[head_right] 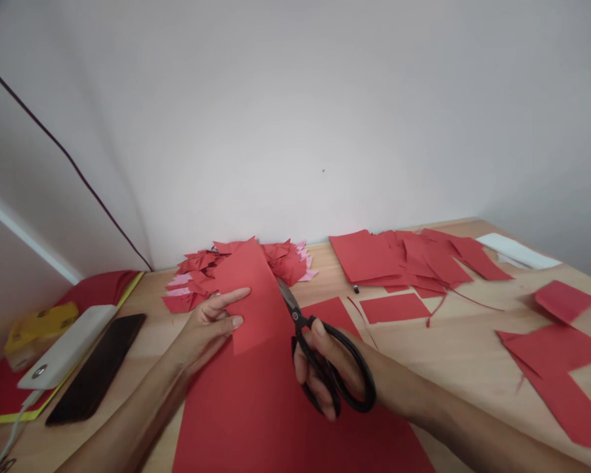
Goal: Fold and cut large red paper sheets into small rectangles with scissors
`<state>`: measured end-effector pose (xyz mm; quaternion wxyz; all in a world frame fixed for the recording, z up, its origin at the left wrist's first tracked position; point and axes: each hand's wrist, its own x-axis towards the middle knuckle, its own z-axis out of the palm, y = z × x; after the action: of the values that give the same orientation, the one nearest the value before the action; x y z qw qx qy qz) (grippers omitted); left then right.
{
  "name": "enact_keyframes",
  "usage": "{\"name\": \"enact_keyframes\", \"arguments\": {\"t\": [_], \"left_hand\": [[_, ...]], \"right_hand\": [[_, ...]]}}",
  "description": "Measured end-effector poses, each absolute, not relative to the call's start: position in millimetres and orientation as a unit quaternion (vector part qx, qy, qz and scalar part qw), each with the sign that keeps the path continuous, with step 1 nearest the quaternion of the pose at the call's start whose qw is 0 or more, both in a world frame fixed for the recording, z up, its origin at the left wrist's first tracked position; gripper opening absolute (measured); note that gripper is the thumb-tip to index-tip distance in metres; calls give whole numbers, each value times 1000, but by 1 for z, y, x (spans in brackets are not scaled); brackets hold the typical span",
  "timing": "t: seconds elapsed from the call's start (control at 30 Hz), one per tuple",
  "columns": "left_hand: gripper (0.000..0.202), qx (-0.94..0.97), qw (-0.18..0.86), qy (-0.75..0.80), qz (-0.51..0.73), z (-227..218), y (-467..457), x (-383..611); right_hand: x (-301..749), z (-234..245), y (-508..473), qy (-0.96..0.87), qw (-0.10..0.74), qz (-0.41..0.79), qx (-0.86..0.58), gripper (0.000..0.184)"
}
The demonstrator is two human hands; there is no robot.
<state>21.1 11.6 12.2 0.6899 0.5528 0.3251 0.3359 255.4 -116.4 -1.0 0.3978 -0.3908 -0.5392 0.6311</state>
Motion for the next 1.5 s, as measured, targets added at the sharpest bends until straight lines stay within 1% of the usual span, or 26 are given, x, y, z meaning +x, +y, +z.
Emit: {"name": "enact_keyframes", "arguments": {"t": [0.17,0.37,0.53,0.7,1.0,1.27,1.5], "left_hand": [[49,546,714,312,308,9,7,24],[49,513,736,308,317,2,4,27],[53,504,740,321,308,1,3,28],[56,499,743,325,306,-1,3,29],[52,497,745,317,311,2,2,30],[49,516,740,308,301,0,2,29],[49,539,731,306,286,2,2,28]], "right_hand": [[257,0,-113,-540,399,643,-368,77],[259,3,-113,-549,405,619,-389,75],[255,8,-114,-543,421,607,-400,71],[251,9,-114,-519,416,605,-437,76],[247,9,-110,-496,409,592,-486,79],[251,0,-116,-510,425,623,-413,75],[261,8,-112,-546,391,623,-401,74]]}}
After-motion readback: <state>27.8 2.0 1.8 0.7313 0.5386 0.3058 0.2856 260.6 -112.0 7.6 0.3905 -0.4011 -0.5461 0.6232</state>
